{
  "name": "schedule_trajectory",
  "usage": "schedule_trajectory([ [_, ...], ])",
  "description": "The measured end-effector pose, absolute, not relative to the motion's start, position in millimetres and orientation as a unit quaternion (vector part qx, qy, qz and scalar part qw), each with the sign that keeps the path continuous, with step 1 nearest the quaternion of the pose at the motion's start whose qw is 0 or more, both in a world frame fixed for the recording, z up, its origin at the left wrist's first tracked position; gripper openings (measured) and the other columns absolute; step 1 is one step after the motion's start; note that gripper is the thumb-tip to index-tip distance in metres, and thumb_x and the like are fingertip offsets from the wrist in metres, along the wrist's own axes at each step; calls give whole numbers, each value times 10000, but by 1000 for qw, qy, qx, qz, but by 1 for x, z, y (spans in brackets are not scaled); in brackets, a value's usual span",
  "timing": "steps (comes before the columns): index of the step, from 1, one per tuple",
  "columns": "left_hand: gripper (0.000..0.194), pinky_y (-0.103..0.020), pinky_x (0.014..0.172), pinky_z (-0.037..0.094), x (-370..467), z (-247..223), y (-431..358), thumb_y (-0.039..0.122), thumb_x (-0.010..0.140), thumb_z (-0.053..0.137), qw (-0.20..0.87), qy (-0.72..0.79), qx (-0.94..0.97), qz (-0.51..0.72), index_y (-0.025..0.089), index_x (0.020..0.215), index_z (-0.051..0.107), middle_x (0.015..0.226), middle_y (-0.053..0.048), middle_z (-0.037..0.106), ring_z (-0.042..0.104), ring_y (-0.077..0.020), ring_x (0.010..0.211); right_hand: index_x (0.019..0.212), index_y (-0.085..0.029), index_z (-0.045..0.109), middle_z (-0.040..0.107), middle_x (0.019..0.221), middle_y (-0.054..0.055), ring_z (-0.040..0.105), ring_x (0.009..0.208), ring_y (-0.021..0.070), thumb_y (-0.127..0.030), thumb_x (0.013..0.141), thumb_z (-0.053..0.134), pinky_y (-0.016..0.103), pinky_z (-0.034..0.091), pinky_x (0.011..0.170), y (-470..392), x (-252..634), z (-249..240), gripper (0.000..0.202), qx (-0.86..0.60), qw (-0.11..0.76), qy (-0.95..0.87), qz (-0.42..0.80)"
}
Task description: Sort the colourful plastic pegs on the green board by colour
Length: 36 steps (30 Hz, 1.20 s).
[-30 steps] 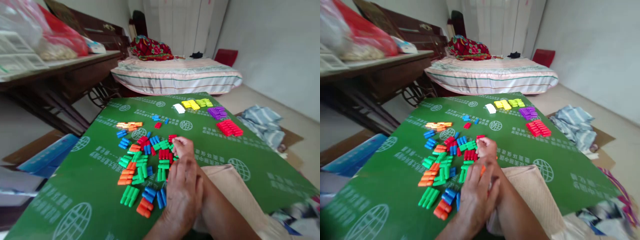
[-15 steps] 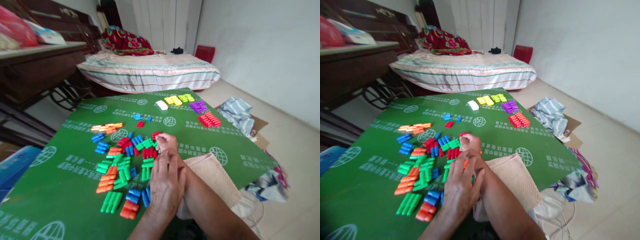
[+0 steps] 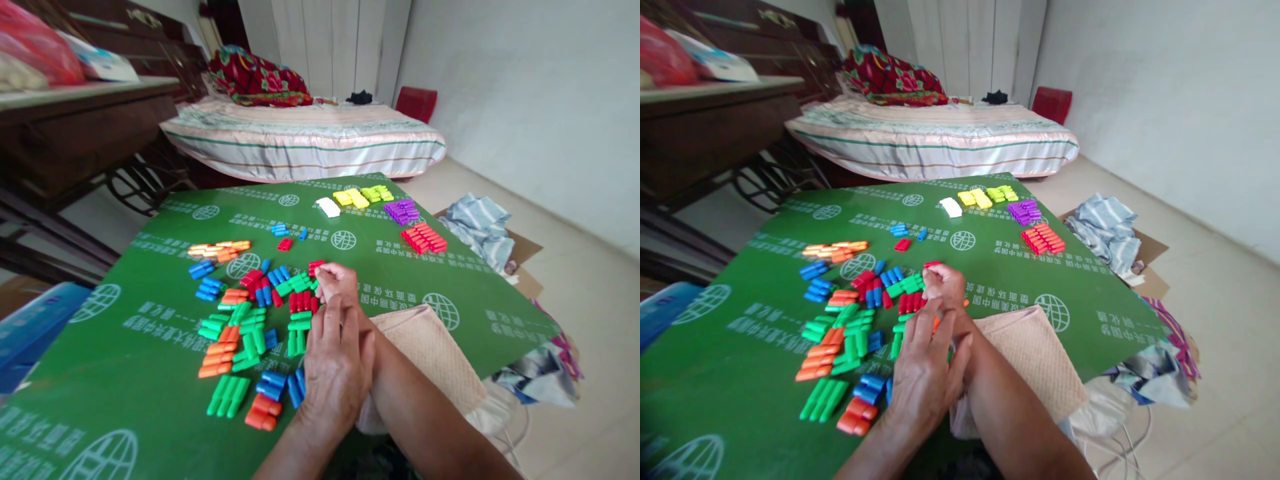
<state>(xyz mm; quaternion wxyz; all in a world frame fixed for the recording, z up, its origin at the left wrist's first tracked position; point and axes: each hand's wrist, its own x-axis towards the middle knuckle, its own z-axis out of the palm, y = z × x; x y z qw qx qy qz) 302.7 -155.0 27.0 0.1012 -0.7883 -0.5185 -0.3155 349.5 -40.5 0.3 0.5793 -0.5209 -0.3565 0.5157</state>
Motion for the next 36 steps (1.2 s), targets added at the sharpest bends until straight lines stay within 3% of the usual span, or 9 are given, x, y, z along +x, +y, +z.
schedule_trajectory([
  [8, 76, -303, 743, 563, 310, 26, -171, 198, 818, 550, -9, -455, -812, -366, 158, 835, 612, 985, -76, 636, 581, -171, 850, 703, -169, 628, 474, 362, -85, 389, 311, 57, -379, 720, 615, 172, 284, 330, -44, 351, -1, 211, -513, 593, -370, 499],
  [10, 88, -305, 778, 560, 307, 29, -165, 208, 830, 548, -13, -466, -808, -361, 167, 867, 615, 1001, -74, 635, 587, -172, 887, 711, -171, 626, 473, 360, -86, 384, 308, 53, -392, 720, 612, 170, 280, 328, -44, 350, -2, 222, -514, 589, -369, 503],
  [14, 335, -421, 831, 560, 303, 31, -154, 271, 791, 610, 79, -519, -792, -312, 133, 1096, 590, 1224, -135, 575, 553, -267, 1020, 738, -173, 628, 477, 363, -86, 390, 309, 55, -439, 706, 639, 175, 293, 327, -41, 349, -3, 268, -516, 576, -367, 517],
  [19, 256, -395, 789, 570, 312, 23, -168, 243, 790, 593, 61, -500, -800, -326, 110, 1008, 614, 1148, -140, 605, 567, -242, 943, 729, -170, 630, 482, 369, -83, 391, 316, 55, -429, 715, 633, 172, 291, 329, -43, 353, -3, 260, -512, 590, -372, 501],
  [24, 67, -281, 749, 558, 309, 27, -171, 191, 823, 546, -36, -457, -812, -360, 173, 804, 608, 944, -61, 644, 589, -154, 838, 734, -165, 634, 485, 381, -80, 397, 327, 59, -402, 727, 620, 178, 290, 346, -45, 352, -1, 238, -510, 586, -378, 503],
  [26, 111, -316, 824, 556, 304, 30, -163, 208, 823, 558, -7, -478, -803, -356, 165, 905, 620, 1032, -79, 643, 587, -182, 936, 763, -159, 641, 485, 385, -78, 401, 334, 67, -409, 727, 625, 188, 295, 354, -44, 351, -2, 253, -511, 581, -370, 514],
  [28, 287, -410, 882, 550, 302, 30, -156, 250, 802, 594, 54, -510, -792, -332, 137, 1066, 600, 1221, -132, 586, 552, -255, 1061, 787, -155, 645, 494, 393, -74, 419, 347, 76, -422, 720, 635, 197, 306, 361, -42, 350, -3, 275, -507, 578, -363, 527],
  [30, 368, -449, 858, 556, 303, 28, -154, 277, 779, 621, 76, -527, -790, -304, 126, 1113, 586, 1300, -154, 538, 540, -286, 1063, 784, -157, 644, 493, 390, -73, 427, 350, 77, -437, 710, 641, 196, 312, 362, -42, 351, -4, 289, -508, 576, -363, 527],
  [36, 91, -348, 764, 566, 309, 23, -171, 242, 821, 559, 8, -481, -811, -332, 173, 837, 617, 1099, -82, 628, 587, -197, 901, 754, -167, 634, 488, 388, -81, 399, 336, 58, -430, 714, 613, 179, 306, 353, -45, 352, -4, 266, -504, 587, -386, 503],
])
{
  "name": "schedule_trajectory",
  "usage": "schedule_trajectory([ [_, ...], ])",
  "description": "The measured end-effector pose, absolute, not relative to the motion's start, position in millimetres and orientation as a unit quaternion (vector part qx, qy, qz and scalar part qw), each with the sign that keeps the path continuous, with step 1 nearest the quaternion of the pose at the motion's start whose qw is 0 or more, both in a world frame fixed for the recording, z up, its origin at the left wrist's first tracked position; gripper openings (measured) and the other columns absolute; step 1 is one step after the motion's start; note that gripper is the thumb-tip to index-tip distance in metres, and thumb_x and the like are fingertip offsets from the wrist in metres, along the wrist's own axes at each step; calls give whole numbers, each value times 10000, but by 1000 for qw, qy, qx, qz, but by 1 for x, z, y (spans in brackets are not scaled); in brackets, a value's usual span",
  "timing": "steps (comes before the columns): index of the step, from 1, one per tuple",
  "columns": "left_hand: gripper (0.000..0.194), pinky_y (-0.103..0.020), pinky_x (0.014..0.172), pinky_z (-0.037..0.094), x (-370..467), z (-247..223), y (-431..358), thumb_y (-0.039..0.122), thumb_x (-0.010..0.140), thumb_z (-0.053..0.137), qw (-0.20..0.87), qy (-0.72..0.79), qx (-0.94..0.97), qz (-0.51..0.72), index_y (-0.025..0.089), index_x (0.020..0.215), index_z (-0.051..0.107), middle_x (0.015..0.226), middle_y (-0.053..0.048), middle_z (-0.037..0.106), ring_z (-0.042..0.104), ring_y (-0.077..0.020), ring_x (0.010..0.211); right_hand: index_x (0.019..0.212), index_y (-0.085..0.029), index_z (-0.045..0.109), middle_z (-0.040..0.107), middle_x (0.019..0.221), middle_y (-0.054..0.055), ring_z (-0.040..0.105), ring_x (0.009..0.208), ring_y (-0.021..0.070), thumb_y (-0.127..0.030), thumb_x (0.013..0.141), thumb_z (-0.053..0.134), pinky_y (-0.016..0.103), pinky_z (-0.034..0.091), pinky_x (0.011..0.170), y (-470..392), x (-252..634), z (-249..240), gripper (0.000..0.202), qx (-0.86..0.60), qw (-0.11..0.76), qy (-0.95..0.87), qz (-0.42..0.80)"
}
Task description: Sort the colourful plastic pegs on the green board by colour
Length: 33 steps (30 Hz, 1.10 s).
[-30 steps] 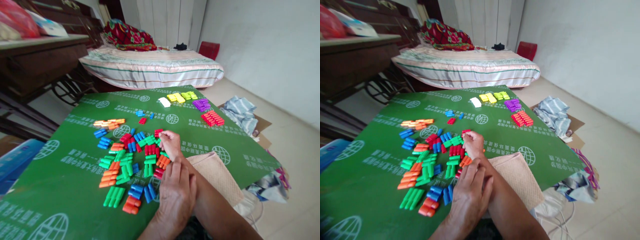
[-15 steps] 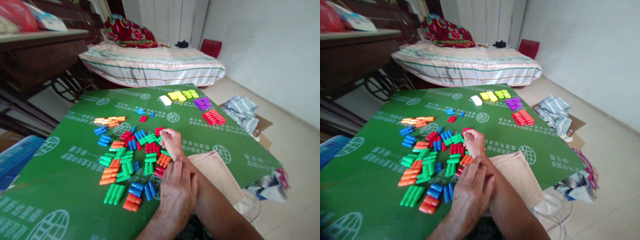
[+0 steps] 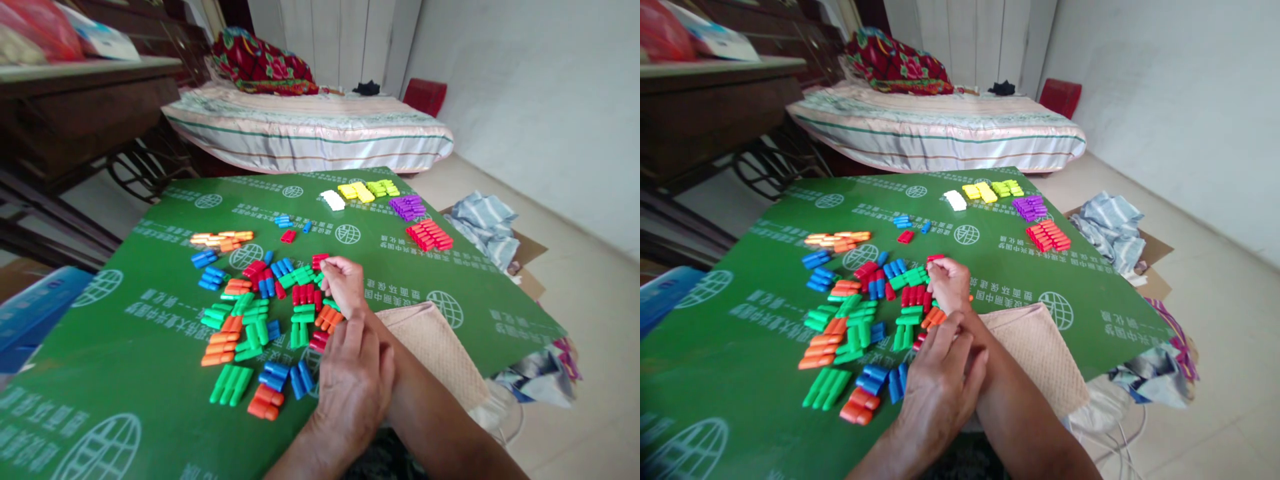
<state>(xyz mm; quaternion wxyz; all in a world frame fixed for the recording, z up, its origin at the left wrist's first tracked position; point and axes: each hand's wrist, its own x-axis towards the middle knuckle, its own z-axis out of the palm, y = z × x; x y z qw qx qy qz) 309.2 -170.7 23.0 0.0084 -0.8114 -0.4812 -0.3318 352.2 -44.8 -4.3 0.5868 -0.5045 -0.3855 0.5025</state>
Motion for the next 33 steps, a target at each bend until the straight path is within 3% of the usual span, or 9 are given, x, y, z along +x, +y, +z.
schedule_trajectory([
  [3, 90, -312, 786, 559, 304, 27, -166, 224, 834, 545, -8, -470, -808, -355, 182, 858, 620, 1035, -67, 638, 592, -169, 904, 766, -168, 637, 485, 393, -82, 395, 342, 58, -442, 716, 622, 181, 309, 362, -44, 351, -5, 279, -503, 586, -384, 505],
  [6, 315, -428, 869, 556, 300, 30, -155, 261, 790, 608, 64, -511, -793, -326, 139, 1082, 601, 1196, -133, 590, 553, -269, 1061, 800, -162, 647, 510, 416, -70, 423, 364, 70, -455, 709, 641, 193, 324, 375, -42, 350, -8, 307, -495, 578, -380, 525],
  [8, 384, -464, 845, 563, 300, 30, -153, 283, 761, 640, 81, -527, -792, -297, 120, 1105, 593, 1276, -161, 545, 542, -303, 1059, 790, -163, 649, 510, 413, -67, 426, 364, 74, -467, 705, 648, 197, 324, 374, -42, 350, -9, 316, -495, 573, -386, 527],
  [14, 50, -378, 766, 578, 307, 29, -174, 217, 792, 576, -35, -479, -815, -323, 173, 799, 598, 1056, -93, 622, 584, -210, 894, 767, -158, 660, 514, 411, -62, 420, 353, 69, -467, 722, 639, 187, 319, 362, -47, 352, -7, 313, -501, 587, -403, 492],
  [17, 104, -273, 731, 566, 299, 36, -173, 209, 837, 525, -138, -446, -823, -323, 188, 746, 571, 911, -46, 627, 588, -137, 803, 777, -152, 673, 520, 415, -55, 426, 356, 72, -491, 709, 653, 190, 327, 363, -48, 352, -7, 346, -511, 587, -401, 483],
  [19, 92, -304, 820, 565, 293, 39, -166, 214, 842, 523, -110, -463, -816, -327, 181, 867, 606, 991, -61, 640, 594, -159, 913, 778, -148, 676, 514, 410, -52, 427, 355, 75, -510, 697, 662, 196, 329, 365, -48, 352, -7, 371, -515, 582, -398, 487],
  [23, 401, -469, 949, 533, 293, 35, -158, 272, 777, 620, 29, -521, -801, -292, 152, 1157, 570, 1290, -121, 547, 485, -289, 1191, 785, -142, 685, 521, 417, -40, 437, 362, 81, -532, 688, 667, 208, 334, 372, -49, 350, -10, 402, -510, 569, -406, 501],
  [29, 207, -431, 839, 568, 308, 21, -179, 307, 784, 588, -1, -492, -816, -303, 149, 914, 622, 1185, -107, 590, 550, -257, 1016, 793, -138, 682, 540, 435, -38, 442, 360, 82, -521, 698, 669, 208, 358, 372, -55, 354, -17, 395, -519, 583, -402, 479],
  [33, 154, -313, 727, 554, 298, 29, -180, 310, 822, 550, -127, -440, -841, -288, 172, 765, 587, 929, -67, 635, 584, -177, 839, 794, -140, 678, 543, 440, -41, 440, 357, 81, -493, 698, 689, 209, 359, 369, -56, 357, -18, 366, -509, 596, -400, 475],
])
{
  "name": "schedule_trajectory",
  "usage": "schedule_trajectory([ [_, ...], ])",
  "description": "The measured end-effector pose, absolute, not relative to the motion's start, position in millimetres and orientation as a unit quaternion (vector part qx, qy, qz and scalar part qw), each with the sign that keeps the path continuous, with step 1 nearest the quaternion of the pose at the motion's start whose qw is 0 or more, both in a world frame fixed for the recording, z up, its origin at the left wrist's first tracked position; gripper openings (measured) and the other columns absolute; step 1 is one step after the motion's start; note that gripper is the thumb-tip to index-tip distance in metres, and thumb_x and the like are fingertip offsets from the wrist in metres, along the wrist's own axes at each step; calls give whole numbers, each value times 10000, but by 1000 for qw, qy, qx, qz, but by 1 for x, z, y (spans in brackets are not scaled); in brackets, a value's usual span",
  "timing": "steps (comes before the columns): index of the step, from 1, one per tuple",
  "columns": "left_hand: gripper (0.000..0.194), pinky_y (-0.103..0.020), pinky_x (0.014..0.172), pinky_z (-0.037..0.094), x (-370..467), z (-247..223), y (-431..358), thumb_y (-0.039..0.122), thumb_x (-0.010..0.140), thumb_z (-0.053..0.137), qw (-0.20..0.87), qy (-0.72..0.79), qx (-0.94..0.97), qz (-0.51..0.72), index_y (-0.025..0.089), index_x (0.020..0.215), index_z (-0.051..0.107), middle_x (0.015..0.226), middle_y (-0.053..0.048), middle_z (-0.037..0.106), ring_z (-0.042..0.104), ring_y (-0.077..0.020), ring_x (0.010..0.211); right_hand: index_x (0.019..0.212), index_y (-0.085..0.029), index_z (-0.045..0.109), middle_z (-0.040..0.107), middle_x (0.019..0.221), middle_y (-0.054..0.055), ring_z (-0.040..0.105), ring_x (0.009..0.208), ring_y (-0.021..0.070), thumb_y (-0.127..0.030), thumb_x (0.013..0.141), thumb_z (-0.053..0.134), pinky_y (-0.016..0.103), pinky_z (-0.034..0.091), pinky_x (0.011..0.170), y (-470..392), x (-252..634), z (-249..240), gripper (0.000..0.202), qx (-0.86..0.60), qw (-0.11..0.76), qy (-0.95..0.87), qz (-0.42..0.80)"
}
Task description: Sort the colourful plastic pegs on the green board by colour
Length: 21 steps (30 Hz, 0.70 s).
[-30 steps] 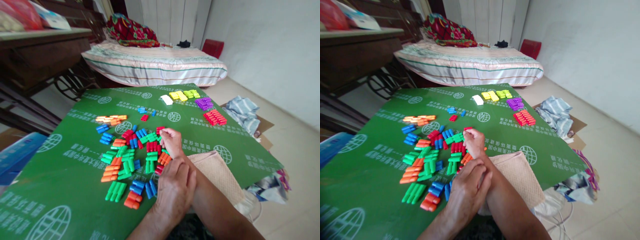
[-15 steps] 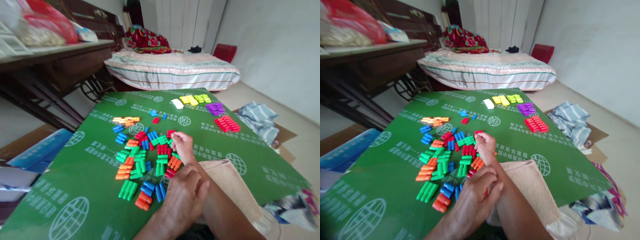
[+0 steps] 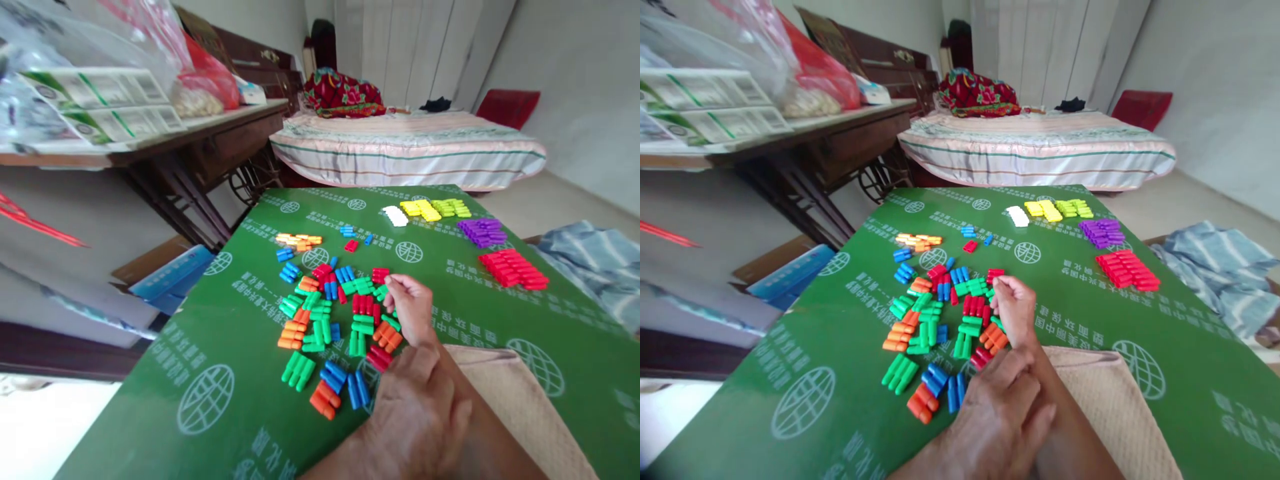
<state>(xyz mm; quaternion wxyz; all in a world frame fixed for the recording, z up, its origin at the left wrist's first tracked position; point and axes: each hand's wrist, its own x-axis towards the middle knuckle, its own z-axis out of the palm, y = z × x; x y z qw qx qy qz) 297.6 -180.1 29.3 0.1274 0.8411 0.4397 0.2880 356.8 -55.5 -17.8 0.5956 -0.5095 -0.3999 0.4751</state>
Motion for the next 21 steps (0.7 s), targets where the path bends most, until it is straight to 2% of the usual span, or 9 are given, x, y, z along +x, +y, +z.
schedule_trajectory([
  [2, 158, -242, 645, 515, 285, 37, -174, 285, 837, 538, 208, 419, 844, 263, 182, 721, 563, 797, -32, 617, 574, -129, 735, 790, -139, 679, 542, 437, -40, 442, 356, 84, -481, 694, 696, 213, 362, 370, -55, 358, -18, 356, -513, 601, -395, 469],
  [4, 152, -221, 644, 499, 269, 43, -165, 262, 846, 522, 234, 416, 840, 257, 187, 718, 557, 776, -23, 612, 579, -113, 724, 781, -136, 677, 541, 431, -40, 440, 351, 85, -473, 688, 701, 214, 361, 368, -54, 359, -18, 350, -516, 609, -387, 462],
  [9, 151, -267, 818, 530, 217, 44, -139, 268, 872, 482, 160, 510, 794, 289, 189, 901, 607, 978, -61, 643, 610, -140, 929, 773, -127, 678, 538, 423, -42, 430, 339, 85, -470, 669, 716, 213, 345, 356, -53, 362, -17, 361, -529, 618, -373, 445],
  [12, 227, -385, 937, 524, 185, 39, -128, 311, 855, 515, 78, 612, 748, 244, 181, 1009, 619, 1177, -105, 615, 590, -218, 1084, 775, -121, 682, 550, 426, -37, 434, 338, 87, -476, 652, 727, 211, 335, 350, -55, 362, -15, 379, -540, 609, -369, 450],
  [15, 309, -492, 1046, 453, 162, 33, -124, 342, 838, 534, 50, 687, 705, 168, 164, 1074, 624, 1327, -141, 541, 495, -303, 1250, 768, -120, 682, 558, 425, -32, 436, 339, 85, -469, 646, 736, 207, 335, 356, -56, 362, -15, 374, -537, 609, -366, 455],
  [21, 528, -546, 1147, 316, 152, 23, -127, 409, 821, 553, 98, 732, 669, 91, 190, 1300, 506, 1511, -126, 347, 257, -327, 1425, 783, -120, 688, 565, 433, -31, 442, 347, 83, -447, 647, 754, 202, 341, 358, -57, 362, -19, 361, -531, 615, -364, 455],
])
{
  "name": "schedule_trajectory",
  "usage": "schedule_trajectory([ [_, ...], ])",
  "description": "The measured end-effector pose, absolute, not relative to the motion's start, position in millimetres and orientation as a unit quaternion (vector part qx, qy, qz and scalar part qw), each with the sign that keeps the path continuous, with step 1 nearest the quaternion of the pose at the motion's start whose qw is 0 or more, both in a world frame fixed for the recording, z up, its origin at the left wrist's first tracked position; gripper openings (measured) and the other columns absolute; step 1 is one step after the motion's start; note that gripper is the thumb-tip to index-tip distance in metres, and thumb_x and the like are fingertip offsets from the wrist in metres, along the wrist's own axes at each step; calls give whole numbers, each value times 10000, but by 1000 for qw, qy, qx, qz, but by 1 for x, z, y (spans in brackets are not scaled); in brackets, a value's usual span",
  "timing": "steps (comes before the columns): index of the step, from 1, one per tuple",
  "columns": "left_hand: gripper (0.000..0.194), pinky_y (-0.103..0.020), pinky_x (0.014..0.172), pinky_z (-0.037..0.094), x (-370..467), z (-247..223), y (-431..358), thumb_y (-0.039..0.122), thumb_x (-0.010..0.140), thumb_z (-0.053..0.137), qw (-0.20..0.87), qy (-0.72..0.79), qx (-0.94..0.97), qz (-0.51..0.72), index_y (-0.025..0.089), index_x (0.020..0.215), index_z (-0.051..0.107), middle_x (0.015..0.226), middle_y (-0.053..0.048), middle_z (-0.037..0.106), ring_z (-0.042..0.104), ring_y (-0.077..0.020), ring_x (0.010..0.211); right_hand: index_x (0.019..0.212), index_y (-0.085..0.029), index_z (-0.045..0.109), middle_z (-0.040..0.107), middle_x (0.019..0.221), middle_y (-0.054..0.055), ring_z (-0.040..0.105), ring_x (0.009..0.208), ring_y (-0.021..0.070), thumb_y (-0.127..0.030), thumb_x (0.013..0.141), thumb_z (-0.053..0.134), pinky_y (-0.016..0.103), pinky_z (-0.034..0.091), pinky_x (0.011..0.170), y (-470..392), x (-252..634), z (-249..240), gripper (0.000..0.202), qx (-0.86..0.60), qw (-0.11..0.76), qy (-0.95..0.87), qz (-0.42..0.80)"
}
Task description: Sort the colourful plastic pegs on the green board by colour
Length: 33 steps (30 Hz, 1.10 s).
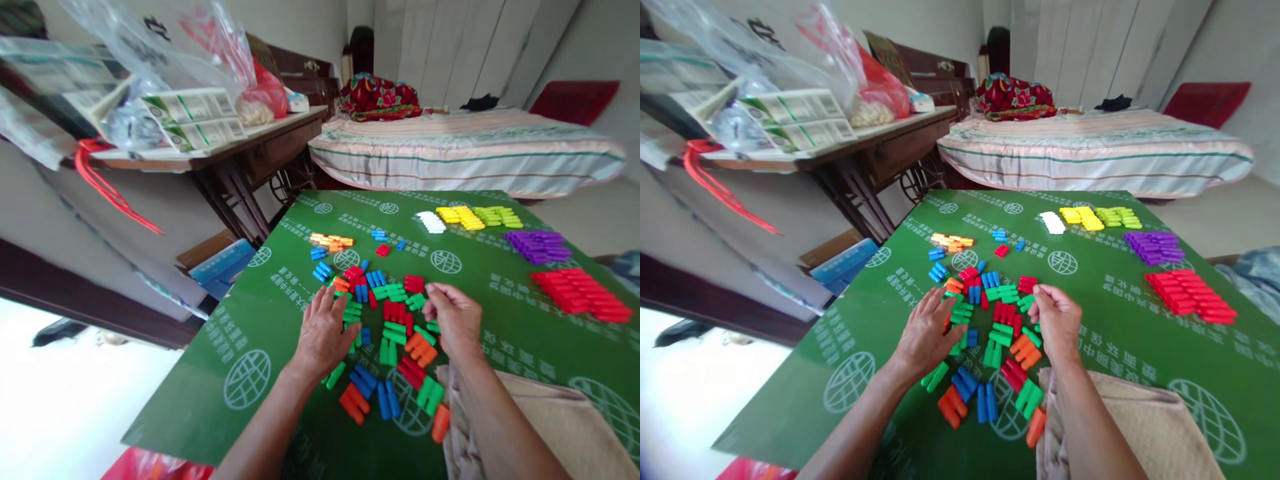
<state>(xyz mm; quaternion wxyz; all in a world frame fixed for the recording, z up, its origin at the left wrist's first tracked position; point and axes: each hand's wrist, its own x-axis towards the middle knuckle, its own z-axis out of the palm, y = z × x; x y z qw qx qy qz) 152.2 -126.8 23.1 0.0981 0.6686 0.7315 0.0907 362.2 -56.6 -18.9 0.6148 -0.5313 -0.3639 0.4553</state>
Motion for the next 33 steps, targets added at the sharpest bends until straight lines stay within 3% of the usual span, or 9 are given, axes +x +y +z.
schedule_trajectory([
  [5, 667, -566, 1172, 243, 158, 24, -128, 479, 812, 561, 160, 739, 652, 57, 194, 1392, 397, 1534, -113, 310, 218, -308, 1442, 781, -118, 685, 565, 432, -31, 439, 346, 81, -432, 638, 766, 200, 343, 357, -57, 363, -18, 354, -525, 622, -360, 456],
  [14, 533, -552, 1178, 239, 163, 24, -139, 399, 808, 570, 175, 703, 685, 84, 216, 1303, 500, 1508, -70, 371, 295, -284, 1412, 782, -118, 688, 562, 431, -33, 440, 346, 83, -432, 636, 769, 204, 331, 357, -58, 363, -16, 356, -527, 628, -359, 446],
  [19, 501, -517, 1196, 234, 165, 24, -144, 296, 789, 593, 214, 658, 715, 104, 203, 1277, 521, 1424, -91, 483, 398, -244, 1355, 795, -119, 694, 565, 436, -34, 444, 349, 83, -430, 643, 766, 204, 337, 362, -58, 364, -17, 353, -531, 624, -361, 445],
  [27, 380, -479, 1072, 445, 146, 22, -151, 309, 817, 568, 135, 654, 720, 189, 215, 1185, 586, 1269, -84, 614, 549, -242, 1210, 803, -133, 695, 579, 462, -29, 460, 369, 90, -447, 673, 737, 213, 362, 380, -61, 363, -18, 342, -531, 597, -397, 452],
  [33, 391, -377, 960, 536, 113, 12, -164, 455, 859, 492, 39, 655, 712, 251, 204, 1119, 641, 1167, -96, 668, 619, -216, 1106, 816, -176, 697, 605, 521, -23, 532, 456, 112, -428, 801, 576, 230, 426, 486, -72, 349, -10, 280, -513, 498, -585, 382],
])
